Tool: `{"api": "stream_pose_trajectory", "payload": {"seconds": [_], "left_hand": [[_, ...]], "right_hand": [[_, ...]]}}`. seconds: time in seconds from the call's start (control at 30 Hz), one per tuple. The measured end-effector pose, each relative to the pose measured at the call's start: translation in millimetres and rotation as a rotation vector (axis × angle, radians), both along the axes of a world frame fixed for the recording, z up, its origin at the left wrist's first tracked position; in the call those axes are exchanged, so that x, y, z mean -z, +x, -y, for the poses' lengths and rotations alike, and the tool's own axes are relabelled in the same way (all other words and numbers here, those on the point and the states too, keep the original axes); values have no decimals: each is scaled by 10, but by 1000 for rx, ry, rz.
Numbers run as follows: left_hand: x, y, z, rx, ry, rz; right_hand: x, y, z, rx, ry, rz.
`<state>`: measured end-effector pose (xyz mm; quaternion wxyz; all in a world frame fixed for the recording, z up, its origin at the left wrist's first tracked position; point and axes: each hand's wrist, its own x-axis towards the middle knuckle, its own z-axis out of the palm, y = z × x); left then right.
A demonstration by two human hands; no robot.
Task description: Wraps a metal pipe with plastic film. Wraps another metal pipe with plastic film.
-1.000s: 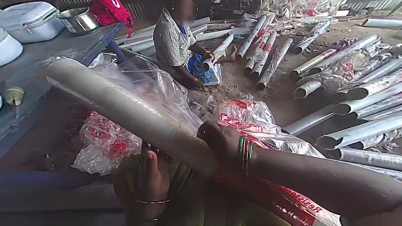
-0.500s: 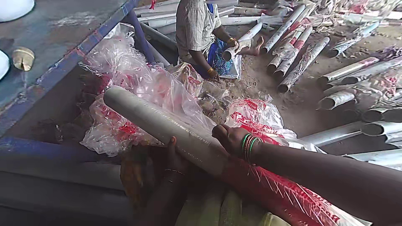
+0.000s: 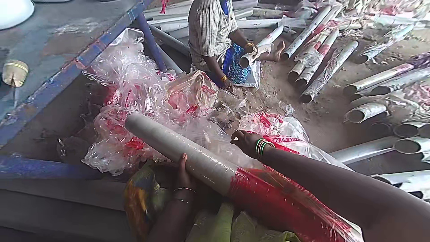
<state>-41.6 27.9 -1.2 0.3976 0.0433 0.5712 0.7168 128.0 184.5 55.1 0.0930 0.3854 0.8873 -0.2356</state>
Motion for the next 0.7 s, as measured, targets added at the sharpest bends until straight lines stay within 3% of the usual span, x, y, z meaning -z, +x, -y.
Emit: {"api": "stream_pose_trajectory", "payload": {"seconds": [0.2,0.33,0.53,0.7], "left_hand": [[-100,53,-2,-3,14,-20],[-148,71,-38,15,20,-21],[-32,33,-20,37,28,-75],[65,17,34,25,48,-72]], "right_hand": [[-276,158,-45,195,-308,-380],[-804,500,17,502,-517,-583],[-1167,1589,561,583,43,-733],[-907,2496,1425,746,252,-568]]}}
